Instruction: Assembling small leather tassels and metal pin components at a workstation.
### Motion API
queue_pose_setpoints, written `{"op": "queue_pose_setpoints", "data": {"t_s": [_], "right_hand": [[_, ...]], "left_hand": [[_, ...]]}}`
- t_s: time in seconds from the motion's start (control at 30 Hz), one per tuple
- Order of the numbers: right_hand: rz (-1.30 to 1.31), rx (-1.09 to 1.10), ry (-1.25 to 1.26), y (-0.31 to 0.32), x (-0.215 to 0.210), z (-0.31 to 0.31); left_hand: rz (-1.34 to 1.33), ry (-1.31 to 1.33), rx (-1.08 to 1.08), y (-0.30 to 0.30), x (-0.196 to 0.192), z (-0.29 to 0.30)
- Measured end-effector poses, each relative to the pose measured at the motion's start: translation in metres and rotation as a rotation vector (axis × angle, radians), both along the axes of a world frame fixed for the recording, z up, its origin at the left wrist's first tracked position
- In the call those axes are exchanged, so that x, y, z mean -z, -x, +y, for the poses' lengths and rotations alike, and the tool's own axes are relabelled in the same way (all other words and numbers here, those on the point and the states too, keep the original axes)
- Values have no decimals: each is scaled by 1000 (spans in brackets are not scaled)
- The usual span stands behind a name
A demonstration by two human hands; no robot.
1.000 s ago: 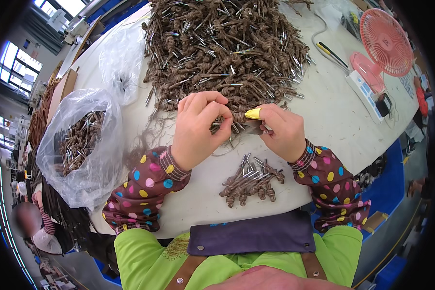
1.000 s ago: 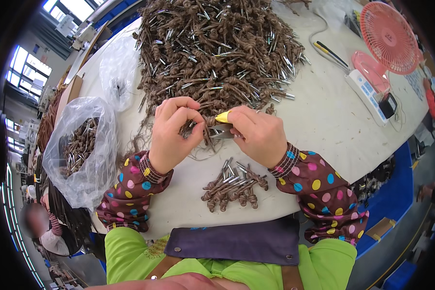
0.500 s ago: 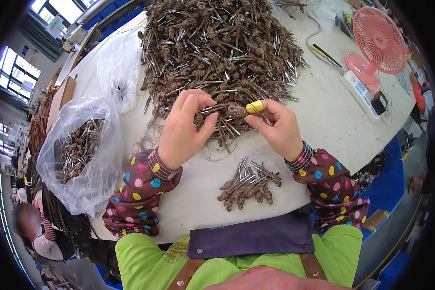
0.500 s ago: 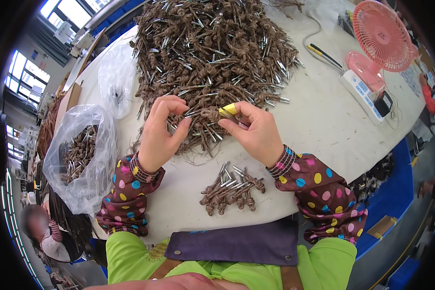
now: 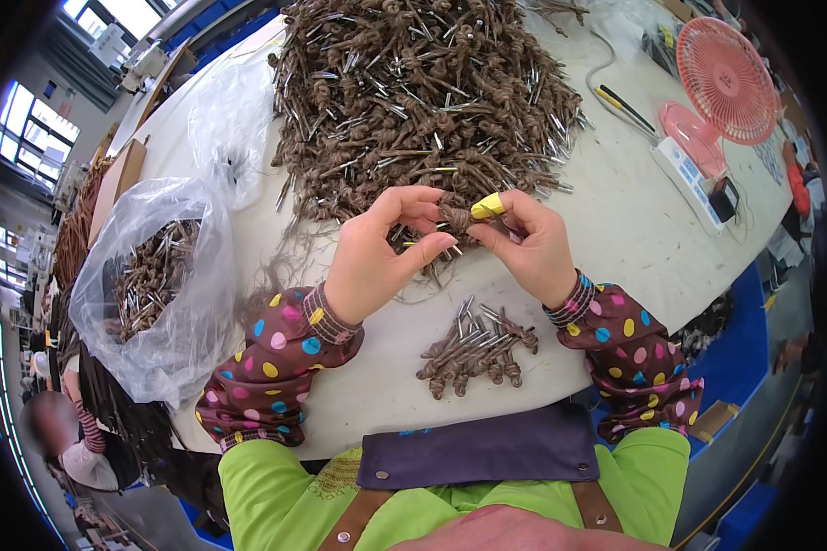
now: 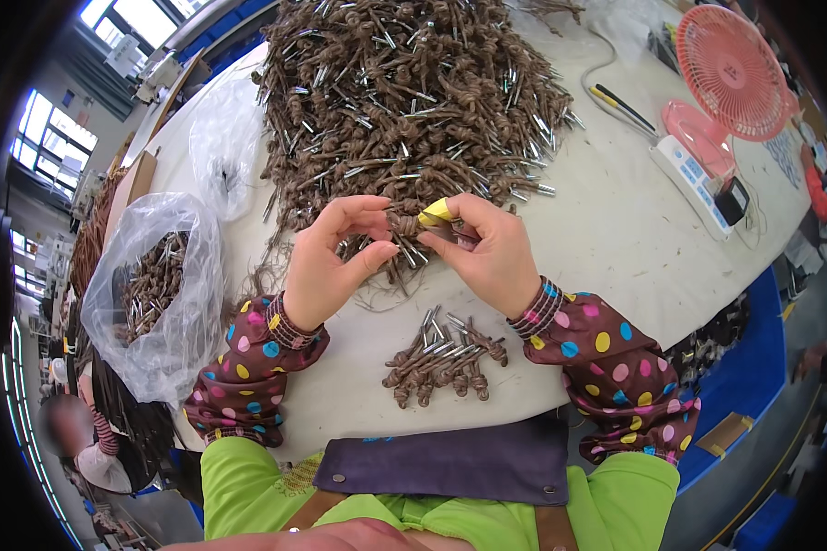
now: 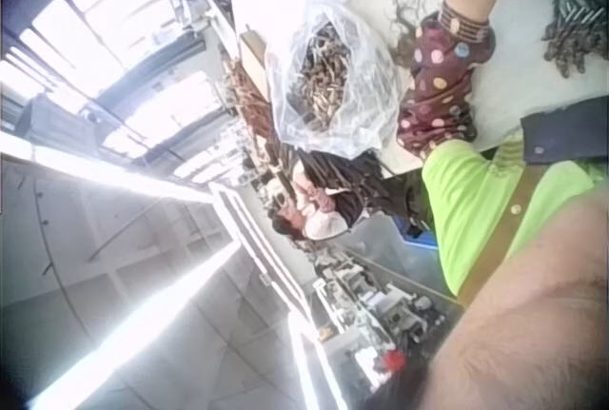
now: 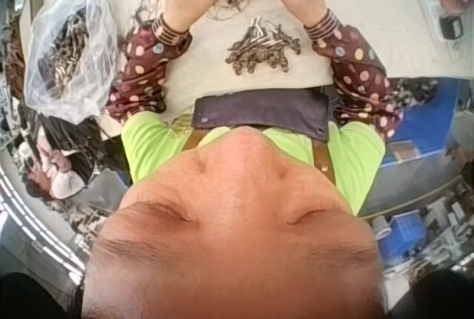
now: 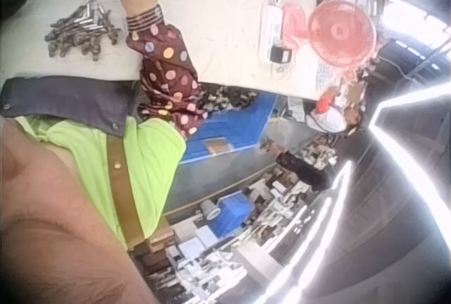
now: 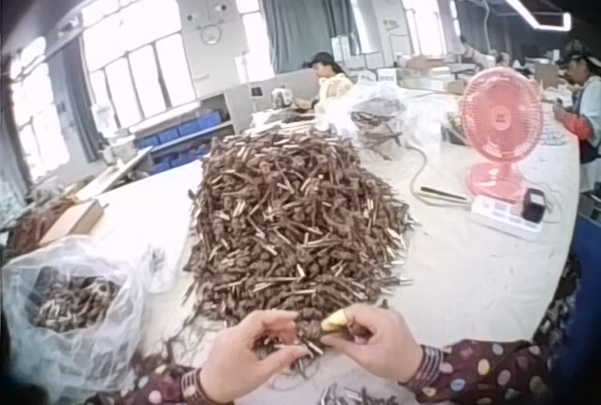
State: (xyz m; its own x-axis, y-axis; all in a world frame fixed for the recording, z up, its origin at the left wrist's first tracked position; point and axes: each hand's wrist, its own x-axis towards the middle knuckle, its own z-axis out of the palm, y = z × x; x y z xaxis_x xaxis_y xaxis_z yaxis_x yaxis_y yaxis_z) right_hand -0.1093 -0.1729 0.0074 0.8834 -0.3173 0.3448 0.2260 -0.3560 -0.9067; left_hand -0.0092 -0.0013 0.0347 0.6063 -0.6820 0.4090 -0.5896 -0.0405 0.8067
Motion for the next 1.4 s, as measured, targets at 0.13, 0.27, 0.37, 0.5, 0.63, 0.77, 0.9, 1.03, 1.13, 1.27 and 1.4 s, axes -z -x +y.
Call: {"op": "queue_pose_setpoints", "data": {"t_s": [0.13,0.27,0.37,0.5,0.63,0.77,0.9,1.03,1.13,1.27,1.4], "right_hand": [[-81,7,48,2,-3,3],[-38,29,59,3,-7,4],[40,-22,-164,-1,-1,5],[336,-177,-547,-1,-12,3],[539,-263,-619,-2,-15,-3],[560,-244,-604,-2,-13,-1],[456,-299,-452,-2,-5,-3],[171,-257,-374,-3,10,-2],[189,-91,60,3,-14,-11],[32,-61,439,6,-20,-16],[24,-102,566,6,-19,-17]], "left_hand": [[294,25,77,-3,4,1],[622,-36,52,-10,5,4],[420,-82,2,-7,4,1],[-446,-61,-98,-11,8,1],[-807,-2,-115,-14,8,-1],[-867,28,-77,-15,7,-2],[-623,22,12,-18,15,0],[-656,3,77,-16,8,0],[-723,0,77,-17,9,-1],[-744,-23,132,-18,11,-2],[-732,-62,181,-16,13,-2]]}}
